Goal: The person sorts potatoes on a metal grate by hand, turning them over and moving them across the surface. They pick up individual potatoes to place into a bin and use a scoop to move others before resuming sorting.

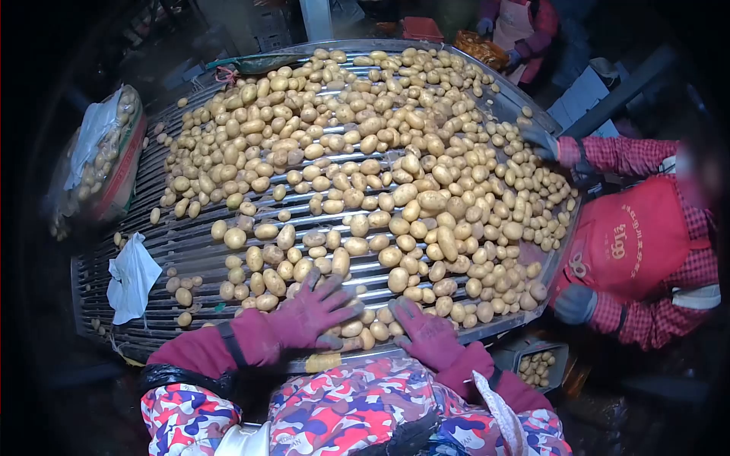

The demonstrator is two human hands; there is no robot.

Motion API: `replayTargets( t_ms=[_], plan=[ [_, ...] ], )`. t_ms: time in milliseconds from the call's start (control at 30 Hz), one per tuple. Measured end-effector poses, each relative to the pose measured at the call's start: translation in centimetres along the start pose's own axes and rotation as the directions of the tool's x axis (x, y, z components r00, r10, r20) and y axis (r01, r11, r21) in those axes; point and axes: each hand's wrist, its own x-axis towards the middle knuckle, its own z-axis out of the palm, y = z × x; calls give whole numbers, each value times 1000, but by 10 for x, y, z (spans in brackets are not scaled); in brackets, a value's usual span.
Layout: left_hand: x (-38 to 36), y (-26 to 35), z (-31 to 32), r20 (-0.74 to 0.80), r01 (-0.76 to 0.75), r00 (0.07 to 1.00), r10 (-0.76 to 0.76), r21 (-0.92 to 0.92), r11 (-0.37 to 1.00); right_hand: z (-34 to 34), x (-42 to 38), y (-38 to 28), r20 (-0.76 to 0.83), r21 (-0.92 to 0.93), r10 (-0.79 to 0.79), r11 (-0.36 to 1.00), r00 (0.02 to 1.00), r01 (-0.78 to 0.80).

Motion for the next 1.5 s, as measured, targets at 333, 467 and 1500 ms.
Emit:
replayTargets(
  t_ms=[333, 467, 1500],
  plan=[
    [97, 6, 33, -162, -139, 978, 134, -19, 990, -53, 23, 63, -196, 163, 200, 972, 960, -169],
    [113, 23, 37, -160, -130, 978, 132, 18, 991, -72, 37, 90, -178, 44, 210, 978, 961, -206],
    [186, -54, -21, 46, 541, 838, -544, -202, 816, -97, 166, 48, 27, -261, 336, 912, 942, -317]
  ],
)
